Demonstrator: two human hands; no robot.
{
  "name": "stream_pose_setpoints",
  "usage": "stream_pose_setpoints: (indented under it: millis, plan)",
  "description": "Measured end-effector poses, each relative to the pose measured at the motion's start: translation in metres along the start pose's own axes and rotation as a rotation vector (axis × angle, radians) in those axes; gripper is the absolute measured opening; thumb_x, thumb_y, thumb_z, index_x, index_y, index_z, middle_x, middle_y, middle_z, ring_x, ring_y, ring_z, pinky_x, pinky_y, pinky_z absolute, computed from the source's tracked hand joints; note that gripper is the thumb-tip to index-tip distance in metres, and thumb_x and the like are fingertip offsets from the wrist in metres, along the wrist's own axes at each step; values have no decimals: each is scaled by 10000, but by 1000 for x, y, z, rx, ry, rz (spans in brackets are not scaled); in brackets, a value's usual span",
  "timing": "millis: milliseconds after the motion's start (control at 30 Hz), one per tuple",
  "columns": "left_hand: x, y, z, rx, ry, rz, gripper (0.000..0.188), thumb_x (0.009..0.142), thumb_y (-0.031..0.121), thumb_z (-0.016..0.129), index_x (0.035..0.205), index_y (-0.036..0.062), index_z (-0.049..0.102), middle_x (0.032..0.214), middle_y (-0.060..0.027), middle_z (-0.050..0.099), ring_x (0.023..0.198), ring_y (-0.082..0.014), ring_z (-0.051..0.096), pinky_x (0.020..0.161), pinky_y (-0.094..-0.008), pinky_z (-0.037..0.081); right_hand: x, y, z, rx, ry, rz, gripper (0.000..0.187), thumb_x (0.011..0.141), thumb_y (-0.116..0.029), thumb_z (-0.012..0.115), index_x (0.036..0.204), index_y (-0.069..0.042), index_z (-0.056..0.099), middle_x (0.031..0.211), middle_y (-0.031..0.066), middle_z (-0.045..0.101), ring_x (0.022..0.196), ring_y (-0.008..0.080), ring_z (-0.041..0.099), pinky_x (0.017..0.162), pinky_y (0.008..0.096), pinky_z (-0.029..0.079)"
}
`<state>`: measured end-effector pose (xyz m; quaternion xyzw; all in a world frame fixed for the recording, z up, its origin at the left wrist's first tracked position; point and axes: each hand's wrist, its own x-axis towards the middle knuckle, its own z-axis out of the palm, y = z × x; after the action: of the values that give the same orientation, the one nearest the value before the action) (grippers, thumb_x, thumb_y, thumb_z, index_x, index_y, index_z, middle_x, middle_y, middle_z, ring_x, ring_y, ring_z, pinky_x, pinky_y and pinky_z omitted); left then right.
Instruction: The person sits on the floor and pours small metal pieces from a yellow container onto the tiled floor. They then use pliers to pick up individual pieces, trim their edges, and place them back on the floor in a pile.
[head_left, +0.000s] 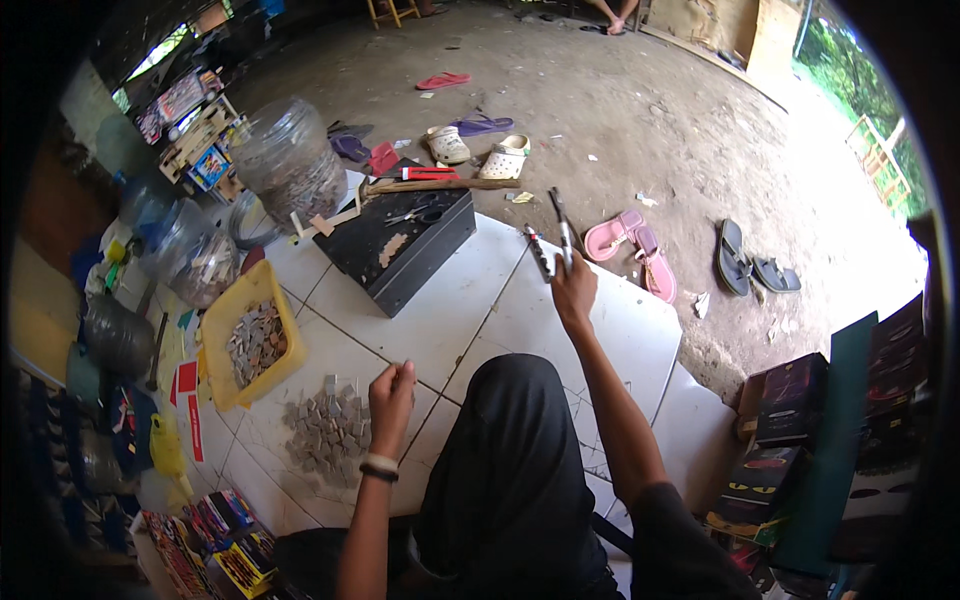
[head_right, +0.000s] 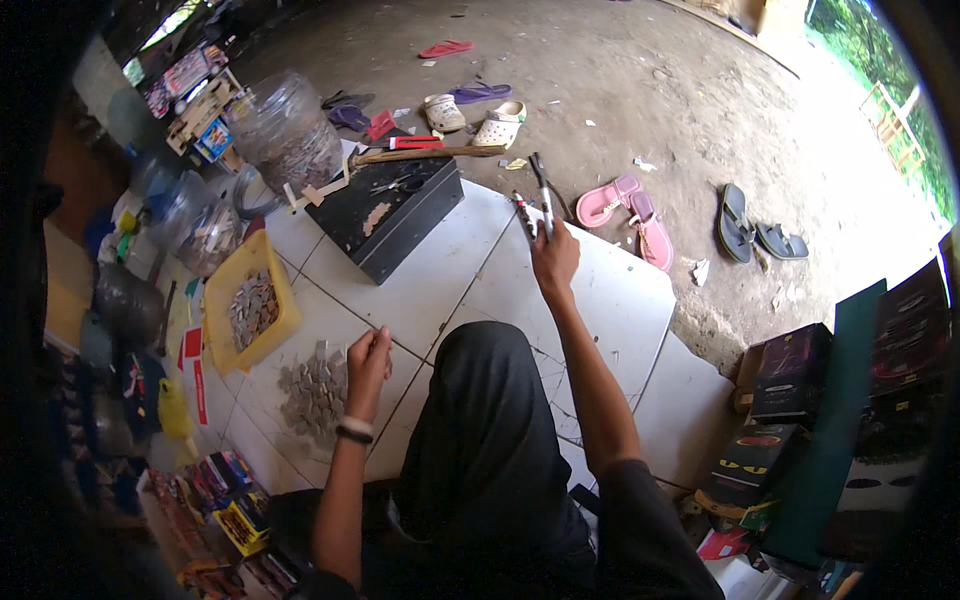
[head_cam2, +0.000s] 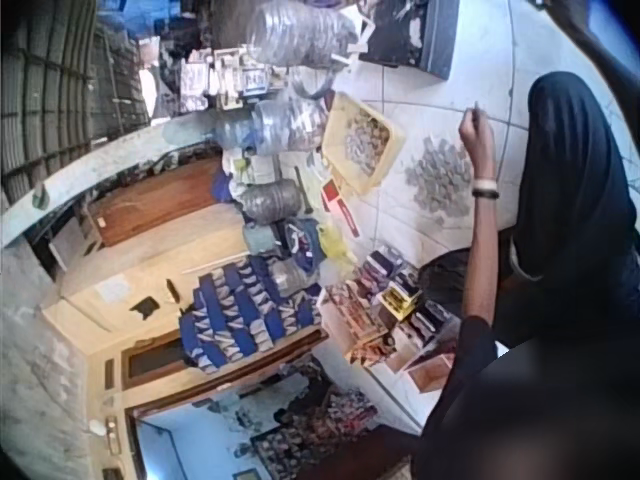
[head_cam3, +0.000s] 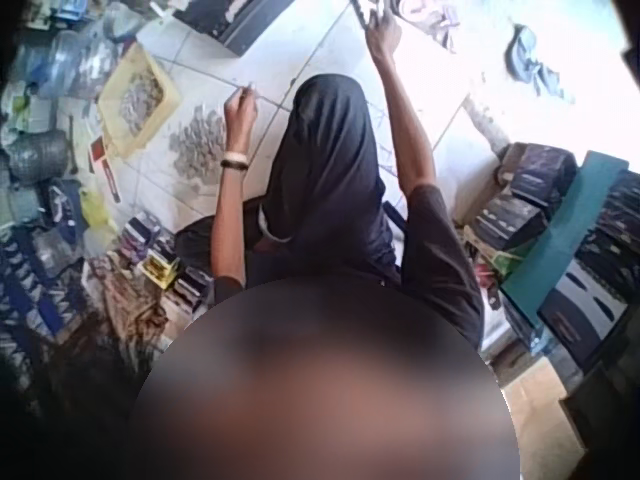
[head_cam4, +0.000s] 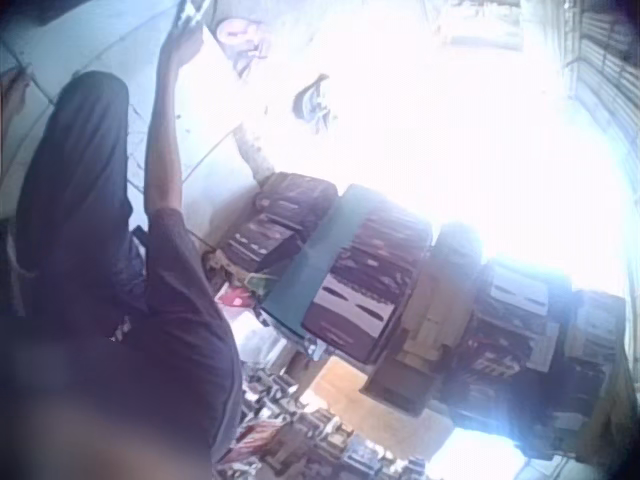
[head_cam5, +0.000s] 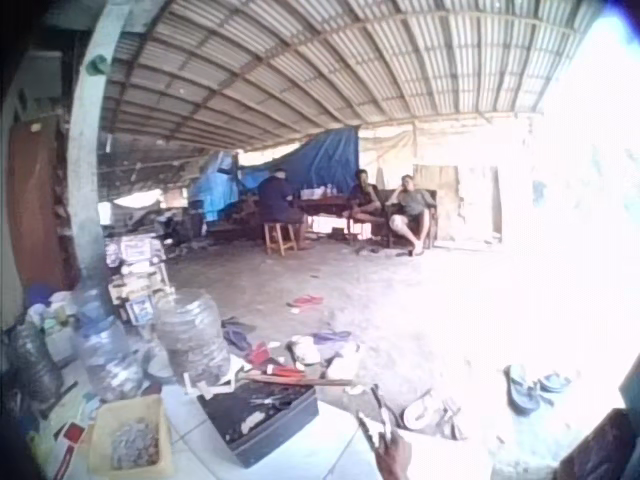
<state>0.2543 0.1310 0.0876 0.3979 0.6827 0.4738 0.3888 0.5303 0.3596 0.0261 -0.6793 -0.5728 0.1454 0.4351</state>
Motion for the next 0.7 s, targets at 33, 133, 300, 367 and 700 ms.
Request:
stream_pose_setpoints:
  millis: [33, 133, 300, 367, 700]
  plan:
    - [-11, 2, -2, -87, -16, -109, 411, 1040, 324, 621, 750, 39, 560, 594, 40, 437, 529, -59, 404, 496, -263, 319, 8, 7, 14, -87, -62, 25, 292, 947, -331, 681, 1060, -62, 690, 883, 233, 719, 827, 454, 692, 712, 552, 530]
    - [-44, 3, -33, -119, -29, -127, 311, 1065, 320, 583, 870, 79, 583, 678, 49, 450, 586, -36, 395, 534, -235, 335, 22, 24, 46, -247, -142, 167, 315, 911, -335, 709, 1118, -97, 698, 1001, 210, 732, 938, 410, 712, 766, 532, 561]
    - [-109, -1, -98, -208, 145, -252, 314, 1067, 331, 581, 903, 66, 613, 671, 55, 424, 592, -48, 399, 548, -221, 331, 21, 23, 36, -195, -107, 158, 257, 875, -276, 721, 1011, -58, 742, 903, 236, 725, 846, 419, 713, 738, 514, 560]
    - [-131, 4, -110, -201, 226, -344, 303, 1069, 321, 580, 907, 67, 611, 671, 54, 420, 590, -55, 398, 542, -223, 323, 16, 4, 10, -98, -166, 152, 232, 864, -264, 734, 957, -53, 763, 823, 238, 718, 775, 418, 710, 706, 511, 551]
    - [-129, 78, -33, -266, -62, 62, 307, 1003, 290, 687, 1124, 10, 658, 692, 68, 468, 584, -22, 355, 533, -222, 291, -97, -191, -170, 242, -787, -572, 174, 827, -132, 796, 898, 0, 707, 661, 230, 629, 623, 420, 644, 586, 438, 516]
